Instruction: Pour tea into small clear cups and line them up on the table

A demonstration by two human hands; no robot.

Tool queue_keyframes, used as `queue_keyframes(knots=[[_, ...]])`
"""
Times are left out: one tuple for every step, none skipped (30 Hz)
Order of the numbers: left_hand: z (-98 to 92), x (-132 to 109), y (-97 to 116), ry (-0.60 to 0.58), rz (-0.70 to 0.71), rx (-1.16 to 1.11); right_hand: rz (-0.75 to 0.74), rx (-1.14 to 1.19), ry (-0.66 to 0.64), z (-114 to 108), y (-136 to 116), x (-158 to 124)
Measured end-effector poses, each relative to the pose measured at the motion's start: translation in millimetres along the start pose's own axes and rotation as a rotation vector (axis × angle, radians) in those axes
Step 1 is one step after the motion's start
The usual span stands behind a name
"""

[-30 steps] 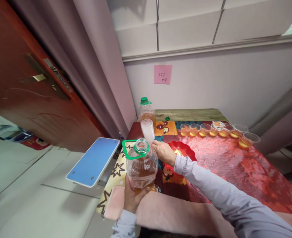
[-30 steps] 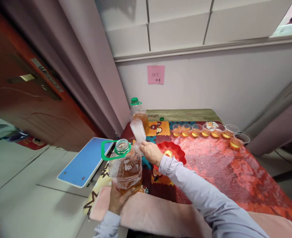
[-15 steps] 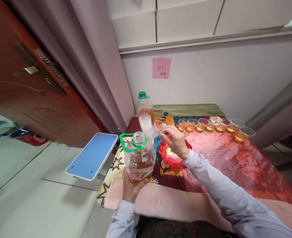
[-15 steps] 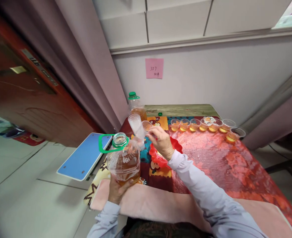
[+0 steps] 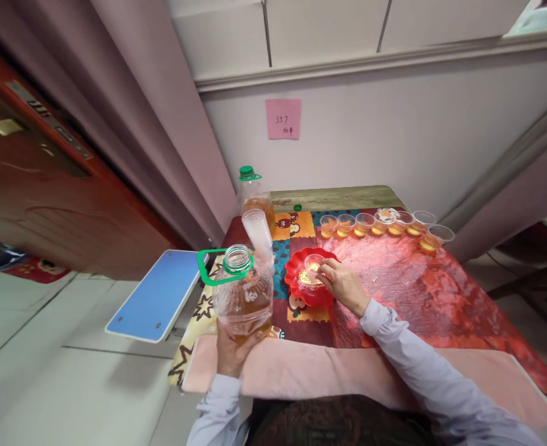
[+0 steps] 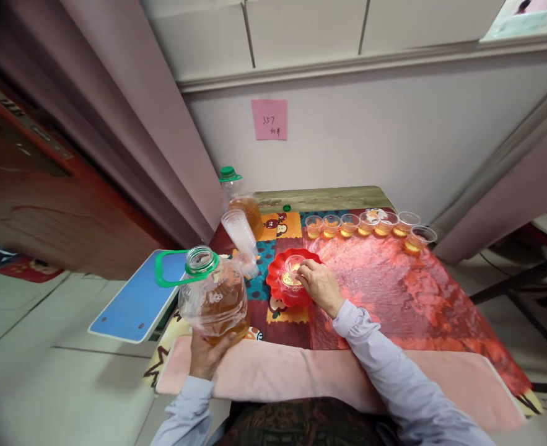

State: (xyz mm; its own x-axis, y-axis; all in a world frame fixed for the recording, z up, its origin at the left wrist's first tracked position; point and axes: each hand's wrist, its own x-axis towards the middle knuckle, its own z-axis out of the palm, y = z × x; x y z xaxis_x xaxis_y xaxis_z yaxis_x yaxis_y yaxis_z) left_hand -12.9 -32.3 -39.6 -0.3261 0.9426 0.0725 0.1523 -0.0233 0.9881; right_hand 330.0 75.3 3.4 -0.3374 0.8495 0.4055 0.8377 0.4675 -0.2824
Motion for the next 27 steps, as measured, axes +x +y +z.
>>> queue_keyframes(knots=[[0.3, -0.1, 2.0, -0.009, 0.006, -0.003, -0.001, -0.009, 0.001, -0.8, -0.4, -0.2], [0.6, -0.2, 3.6, -0.016, 0.01, -0.007, -0.001, -0.009, 0.01, -2.1, -0.5, -0.9], [0.9, -0.1, 4.9, -0.024, 0.01, -0.009, -0.001, -0.002, 0.028, -3.9, -0.2, -2.2], [1.0, 0.0, 5.7, -0.03, 0.011, -0.009, -0.002, 0.011, 0.054, -6.0, 0.3, -4.0], [0.9, 0.3, 6.2, -0.034, 0.011, -0.007, 0.0, 0.024, 0.083, -8.4, 0.9, -6.1], [0.7, 0.6, 6.3, -0.034, 0.014, -0.001, 0.005, 0.036, 0.111, -11.0, 1.4, -8.1], [0.3, 1.0, 6.2, -0.031, 0.021, 0.007, 0.014, 0.045, 0.133, -13.3, 1.9, -9.9], [-0.1, 1.3, 5.9, -0.031, 0.027, 0.019, 0.025, 0.05, 0.144, -15.2, 2.2, -11.2], [-0.5, 1.6, 5.5, -0.028, 0.032, 0.033, 0.034, 0.052, 0.147, -16.4, 2.1, -11.9], [-0.8, 1.7, 5.0, -0.022, 0.036, 0.046, 0.04, 0.054, 0.142, -16.5, 1.8, -11.9], [-0.9, 1.7, 4.7, -0.015, 0.038, 0.056, 0.044, 0.057, 0.135, -15.3, 1.1, -11.1], [-0.6, 1.5, 4.4, -0.009, 0.039, 0.062, 0.048, 0.066, 0.13, -12.8, 0.2, -9.7], [-0.1, 1.2, 4.3, 0.0, 0.04, 0.065, 0.058, 0.082, 0.127, -9.0, -0.8, -7.6], [0.8, 0.7, 4.5, 0.012, 0.043, 0.064, 0.076, 0.105, 0.128, -4.1, -1.9, -5.1], [1.9, 0.2, 4.8, 0.025, 0.046, 0.06, 0.1, 0.134, 0.13, 1.5, -2.8, -2.1], [3.0, -0.3, 5.3, 0.038, 0.047, 0.055, 0.127, 0.165, 0.13, 7.5, -3.6, 1.0], [3.9, -0.8, 5.8, 0.052, 0.047, 0.049, 0.154, 0.196, 0.128, 13.6, -4.2, 4.2], [4.6, -1.1, 6.3, 0.063, 0.046, 0.044, 0.178, 0.222, 0.124, 19.2, -4.6, 7.1], [4.8, -1.2, 6.5, 0.067, 0.044, 0.039, 0.197, 0.243, 0.121, 24.3, -4.9, 9.6], [4.5, -1.1, 6.5, 0.063, 0.041, 0.036, 0.213, 0.257, 0.12, 28.5, -5.1, 11.6], [3.9, -0.9, 6.3, 0.052, 0.035, 0.034, 0.223, 0.264, 0.121, 31.8, -5.4, 12.9], [3.1, -0.7, 5.7, 0.039, 0.029, 0.033, 0.228, 0.267, 0.124, 34.2, -5.7, 13.6], [2.2, -0.5, 5.0, 0.024, 0.022, 0.032, 0.229, 0.266, 0.129, 35.9, -6.0, 13.7], [1.5, -0.4, 4.2, 0.015, 0.016, 0.031, 0.227, 0.262, 0.135, 36.7, -6.3, 13.3], [1.0, -0.4, 3.5, 0.014, 0.014, 0.026, 0.224, 0.26, 0.137, 36.8, -6.6, 12.7], [0.8, -0.6, 3.2, 0.019, 0.014, 0.02, 0.225, 0.261, 0.136, 36.1, -7.0, 12.1], [0.9, -0.8, 3.2, 0.022, 0.015, 0.015, 0.231, 0.266, 0.134, 34.6, -7.4, 11.5]])
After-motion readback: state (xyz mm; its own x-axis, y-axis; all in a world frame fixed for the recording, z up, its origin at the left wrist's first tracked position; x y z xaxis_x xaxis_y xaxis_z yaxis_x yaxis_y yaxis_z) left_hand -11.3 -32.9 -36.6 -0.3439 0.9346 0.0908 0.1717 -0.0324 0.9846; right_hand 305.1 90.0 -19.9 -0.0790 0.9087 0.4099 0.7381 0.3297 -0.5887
